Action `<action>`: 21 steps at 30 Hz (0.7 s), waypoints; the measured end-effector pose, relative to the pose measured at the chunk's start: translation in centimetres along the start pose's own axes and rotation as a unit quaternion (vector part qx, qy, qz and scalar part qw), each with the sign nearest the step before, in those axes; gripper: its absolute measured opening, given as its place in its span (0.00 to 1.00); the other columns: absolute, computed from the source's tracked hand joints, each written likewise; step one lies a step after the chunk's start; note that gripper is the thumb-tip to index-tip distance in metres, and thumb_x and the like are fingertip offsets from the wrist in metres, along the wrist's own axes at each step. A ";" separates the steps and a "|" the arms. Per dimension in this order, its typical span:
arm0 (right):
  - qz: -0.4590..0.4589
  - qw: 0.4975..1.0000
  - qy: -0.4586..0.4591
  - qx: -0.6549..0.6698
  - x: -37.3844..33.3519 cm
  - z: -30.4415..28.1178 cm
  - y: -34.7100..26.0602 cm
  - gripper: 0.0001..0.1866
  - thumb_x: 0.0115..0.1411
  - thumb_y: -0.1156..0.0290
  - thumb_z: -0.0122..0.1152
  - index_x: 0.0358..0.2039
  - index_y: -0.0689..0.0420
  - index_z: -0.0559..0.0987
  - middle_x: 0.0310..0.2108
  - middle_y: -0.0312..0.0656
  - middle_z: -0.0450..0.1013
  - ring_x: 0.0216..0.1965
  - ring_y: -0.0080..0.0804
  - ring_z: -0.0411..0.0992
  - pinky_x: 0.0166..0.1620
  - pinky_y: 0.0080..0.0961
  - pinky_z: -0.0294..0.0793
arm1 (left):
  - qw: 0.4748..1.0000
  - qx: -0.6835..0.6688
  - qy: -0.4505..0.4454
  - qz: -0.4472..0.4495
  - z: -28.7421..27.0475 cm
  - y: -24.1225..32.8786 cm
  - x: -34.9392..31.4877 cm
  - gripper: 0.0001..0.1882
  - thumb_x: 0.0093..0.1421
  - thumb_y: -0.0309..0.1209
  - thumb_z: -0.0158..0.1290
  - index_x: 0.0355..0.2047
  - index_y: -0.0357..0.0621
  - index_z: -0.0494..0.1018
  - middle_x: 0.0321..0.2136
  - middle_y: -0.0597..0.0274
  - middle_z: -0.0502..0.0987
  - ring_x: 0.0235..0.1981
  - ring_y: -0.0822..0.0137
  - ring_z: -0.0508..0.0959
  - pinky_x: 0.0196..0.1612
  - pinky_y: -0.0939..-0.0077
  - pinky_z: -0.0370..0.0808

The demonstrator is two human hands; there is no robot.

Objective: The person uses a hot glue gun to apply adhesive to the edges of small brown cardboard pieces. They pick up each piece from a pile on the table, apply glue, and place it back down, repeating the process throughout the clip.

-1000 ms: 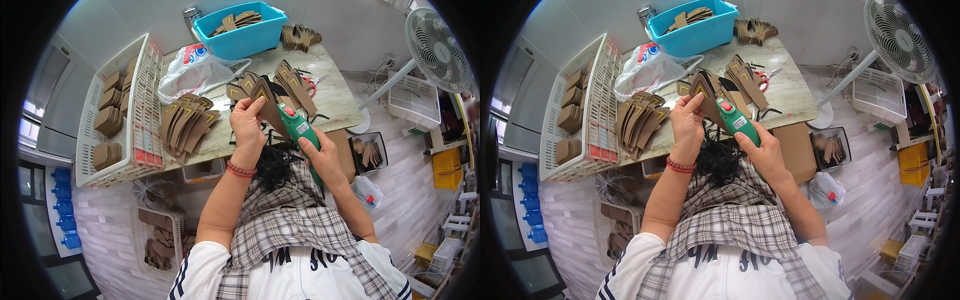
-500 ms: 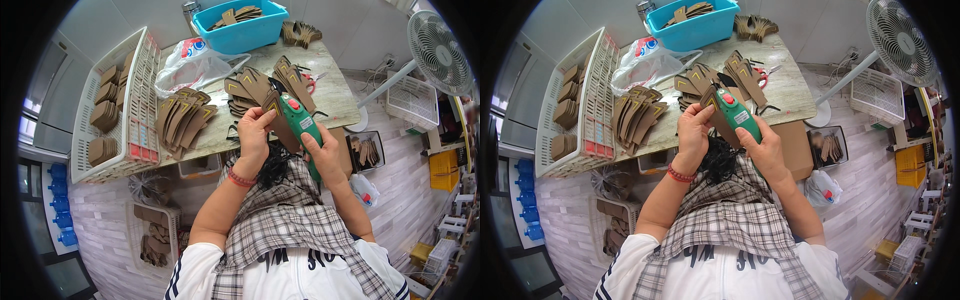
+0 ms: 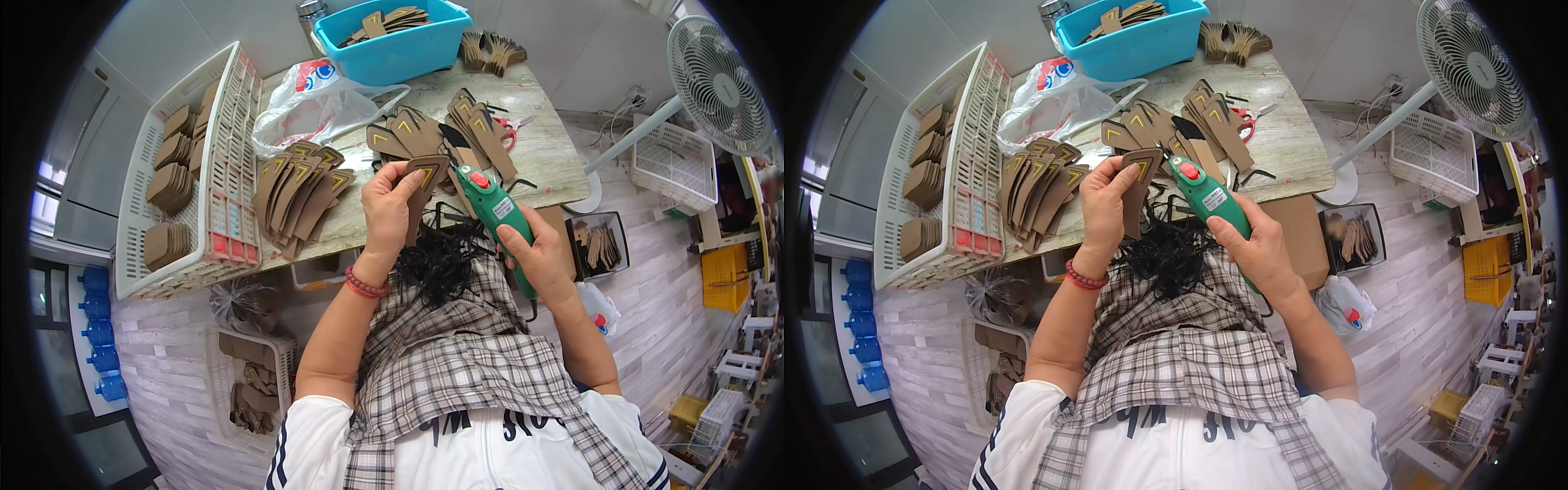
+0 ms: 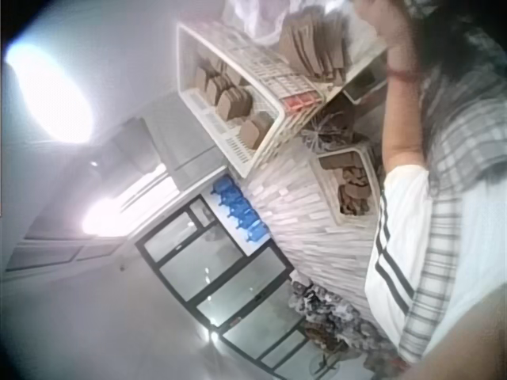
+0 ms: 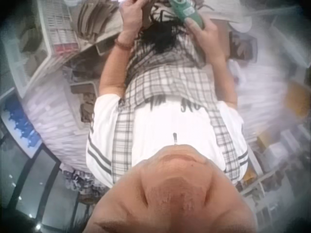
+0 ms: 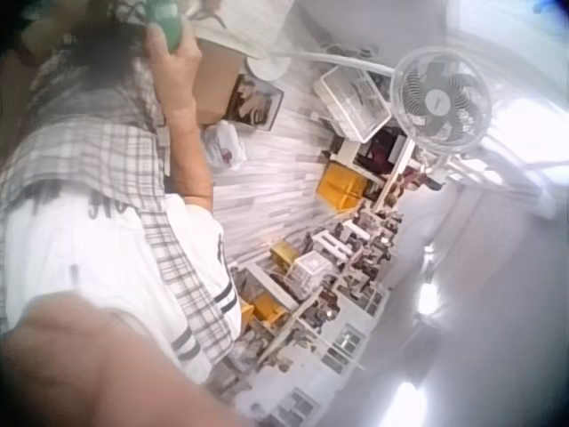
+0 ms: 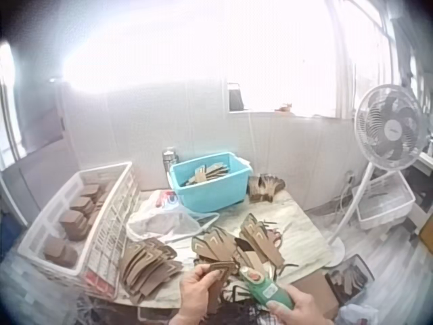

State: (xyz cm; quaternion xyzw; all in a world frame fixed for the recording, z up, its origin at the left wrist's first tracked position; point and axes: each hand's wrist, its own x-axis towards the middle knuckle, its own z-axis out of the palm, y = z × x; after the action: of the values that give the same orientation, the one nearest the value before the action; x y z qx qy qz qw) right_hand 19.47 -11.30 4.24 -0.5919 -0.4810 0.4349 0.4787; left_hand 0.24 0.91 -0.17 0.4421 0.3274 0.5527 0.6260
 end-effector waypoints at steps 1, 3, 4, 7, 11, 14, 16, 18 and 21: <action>-0.003 1.000 -0.002 -0.004 0.0 -0.1 0.1 0.21 0.59 0.63 0.62 0.49 0.62 0.73 0.23 0.33 0.71 0.18 0.15 0.65 0.21 0.16 0.65 | 1.000 0.007 -0.007 0.003 -0.1 0.2 0.1 0.05 0.61 0.23 0.53 0.37 0.35 0.75 0.31 0.65 0.80 0.27 0.80 0.76 0.32 0.86 0.73; -0.009 1.000 -0.007 -0.011 0.0 -0.3 0.5 0.22 0.59 0.62 0.62 0.49 0.62 0.73 0.23 0.33 0.71 0.18 0.15 0.65 0.21 0.16 0.65 | 0.999 0.037 -0.017 0.001 -0.3 0.6 0.3 0.05 0.61 0.23 0.53 0.36 0.36 0.75 0.30 0.67 0.79 0.27 0.81 0.75 0.32 0.88 0.72; 0.003 1.000 -0.011 -0.015 0.0 -0.4 0.4 0.23 0.59 0.61 0.63 0.50 0.62 0.73 0.22 0.33 0.71 0.18 0.15 0.65 0.21 0.16 0.65 | 0.998 0.051 -0.026 0.002 -0.6 0.8 0.4 0.05 0.61 0.23 0.53 0.36 0.36 0.75 0.30 0.67 0.79 0.27 0.82 0.75 0.32 0.88 0.72; -0.013 0.999 -0.021 -0.032 -0.1 -0.7 0.2 0.23 0.58 0.60 0.63 0.50 0.61 0.73 0.23 0.34 0.72 0.19 0.16 0.66 0.24 0.18 0.67 | 0.995 0.089 -0.048 0.004 -1.3 1.4 0.7 0.04 0.61 0.23 0.53 0.35 0.36 0.76 0.29 0.68 0.78 0.27 0.82 0.74 0.33 0.88 0.71; -0.021 0.995 -0.041 -0.089 -0.1 -1.2 -0.3 0.23 0.58 0.61 0.63 0.50 0.60 0.74 0.25 0.36 0.73 0.22 0.18 0.68 0.28 0.19 0.70 | 0.987 0.135 -0.081 0.009 -2.2 2.3 1.1 0.04 0.59 0.23 0.53 0.34 0.35 0.76 0.28 0.69 0.78 0.28 0.82 0.73 0.33 0.87 0.71; -0.011 0.993 -0.060 -0.099 -0.1 -1.4 -0.8 0.23 0.57 0.61 0.63 0.50 0.60 0.74 0.26 0.38 0.74 0.24 0.19 0.70 0.31 0.20 0.71 | 0.977 0.187 -0.103 0.017 -2.8 3.0 1.5 0.05 0.57 0.24 0.55 0.32 0.34 0.76 0.25 0.69 0.76 0.27 0.81 0.71 0.32 0.86 0.69; -0.011 0.993 -0.070 -0.092 -0.1 -1.5 -0.6 0.23 0.57 0.62 0.63 0.50 0.60 0.74 0.27 0.38 0.74 0.26 0.20 0.71 0.32 0.20 0.71 | 0.970 0.211 -0.117 0.018 -3.2 3.4 1.6 0.05 0.57 0.24 0.55 0.32 0.34 0.76 0.25 0.69 0.76 0.27 0.81 0.71 0.32 0.86 0.69; -0.021 0.992 -0.076 -0.097 -0.1 -1.5 -0.5 0.23 0.57 0.62 0.63 0.50 0.60 0.74 0.28 0.39 0.75 0.26 0.20 0.71 0.32 0.21 0.71 | 0.967 0.220 -0.126 0.012 -3.3 3.6 1.7 0.06 0.57 0.24 0.55 0.32 0.33 0.76 0.25 0.69 0.76 0.27 0.81 0.71 0.32 0.85 0.68; -0.021 0.991 -0.081 -0.100 -0.2 -1.3 -0.5 0.24 0.57 0.62 0.64 0.50 0.60 0.74 0.28 0.40 0.75 0.27 0.21 0.71 0.33 0.21 0.72 | 0.965 0.223 -0.138 -0.002 -3.8 3.2 1.6 0.06 0.56 0.25 0.56 0.32 0.34 0.76 0.24 0.70 0.75 0.27 0.81 0.70 0.31 0.85 0.68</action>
State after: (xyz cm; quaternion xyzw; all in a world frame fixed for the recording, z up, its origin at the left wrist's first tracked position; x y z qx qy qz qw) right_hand 20.66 -11.63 4.97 -0.5893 -0.5717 0.4210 0.3855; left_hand -4.16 3.24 1.40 0.6422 0.3538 0.3980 0.5514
